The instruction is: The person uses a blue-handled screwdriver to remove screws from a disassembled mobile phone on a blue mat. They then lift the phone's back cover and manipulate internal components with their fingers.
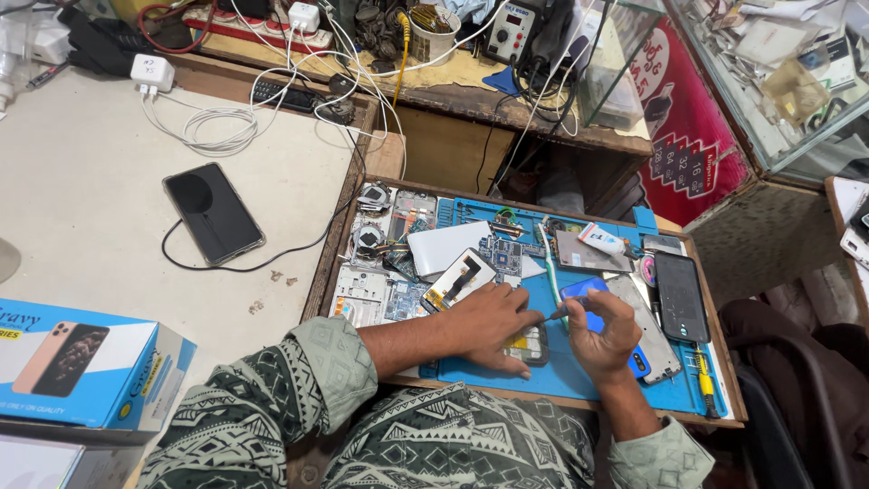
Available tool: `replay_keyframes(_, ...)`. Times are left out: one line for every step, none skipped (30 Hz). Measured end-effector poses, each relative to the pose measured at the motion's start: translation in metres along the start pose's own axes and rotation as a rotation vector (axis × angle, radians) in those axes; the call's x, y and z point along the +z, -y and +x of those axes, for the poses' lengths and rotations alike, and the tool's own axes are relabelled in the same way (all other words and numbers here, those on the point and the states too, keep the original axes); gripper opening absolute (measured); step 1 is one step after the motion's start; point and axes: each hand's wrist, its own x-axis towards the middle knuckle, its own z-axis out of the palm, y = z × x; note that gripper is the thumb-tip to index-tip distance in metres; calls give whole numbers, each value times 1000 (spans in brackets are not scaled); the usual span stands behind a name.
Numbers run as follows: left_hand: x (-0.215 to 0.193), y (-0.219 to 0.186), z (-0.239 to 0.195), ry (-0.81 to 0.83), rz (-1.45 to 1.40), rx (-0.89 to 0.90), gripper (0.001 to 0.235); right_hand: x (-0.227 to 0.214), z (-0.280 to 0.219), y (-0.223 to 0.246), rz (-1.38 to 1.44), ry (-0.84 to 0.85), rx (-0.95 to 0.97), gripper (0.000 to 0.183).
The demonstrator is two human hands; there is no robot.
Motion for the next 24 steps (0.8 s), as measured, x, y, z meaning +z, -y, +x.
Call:
replay_keyframes(0, 0, 0, -1, 0, 0, 91, 1, 0, 0, -18, 4, -32, 39)
replay_keyframes(0, 0, 0, -3, 0, -1, 91, 2, 1, 0, -36, 8, -63, 41)
replay_keyframes(0, 0, 0, -4, -1, -2, 91, 2, 2, 1, -54, 13, -95, 44)
replay_keyframes(0, 0, 0, -5, 2, 2, 91, 2, 2, 1, -47, 25, -102, 46)
replay_keyframes(-1, 0, 0, -5, 4, 6, 92, 2, 3, 2, -40, 38, -109, 49)
replay_keyframes(-1, 0, 0, -5, 5, 10, 92, 1, 3, 3, -33, 52, -115, 51)
replay_keyframes(-1, 0, 0, 6, 11, 6, 93, 1, 5, 4, -37, 54, -118, 53)
replay_keyframes(-2, -1, 0, 16, 18, 3, 94, 0, 6, 5, -41, 56, -122, 54)
replay_keyframes(-3, -1, 0, 27, 24, 1, 94, -1, 7, 5, -46, 58, -126, 55)
replay_keyframes(-3, -1, 0, 18, 19, 1, 96, -1, 7, 6, -29, 60, -78, 53)
replay_keyframes(-3, -2, 0, 9, 13, 2, 98, 0, 6, 7, -12, 62, -31, 50)
replay_keyframes(-4, -2, 0, 0, 6, 3, 99, 1, 6, 8, 5, 65, 18, 48)
replay_keyframes(-4, -1, 1, 14, 21, -3, 99, 2, 6, 9, 87, 88, 60, 45)
replay_keyframes(-3, -1, 2, 29, 30, -10, 99, 1, 5, 10, 168, 114, 107, 43)
replay_keyframes(-2, -1, 3, 43, 40, -16, 99, 0, 3, 10, 250, 139, 153, 40)
replay_keyframes(0, -1, 2, 33, 33, -18, 97, -1, 2, 10, 239, 154, 157, 40)
replay_keyframes(1, -1, 2, 23, 26, -21, 96, -4, 2, 9, 228, 168, 161, 41)
replay_keyframes(1, -1, 1, 12, 23, -23, 94, -4, 2, 8, 218, 181, 161, 41)
replay_keyframes(1, -2, 1, 26, 25, -30, 93, -4, 1, 7, 204, 192, 172, 45)
replay_keyframes(0, -2, 2, 37, 30, -36, 92, -3, 1, 5, 188, 202, 178, 49)
replay_keyframes(0, -2, 2, 48, 35, -42, 91, -2, 0, 4, 173, 213, 184, 52)
replay_keyframes(-2, -2, 3, 55, 30, -49, 92, -1, 0, 3, 154, 225, 181, 57)
replay_keyframes(-3, -2, 3, 62, 26, -56, 92, 0, -1, 1, 136, 238, 178, 62)
replay_keyframes(-4, -2, 3, 69, 22, -62, 92, 2, -2, -1, 117, 250, 174, 67)
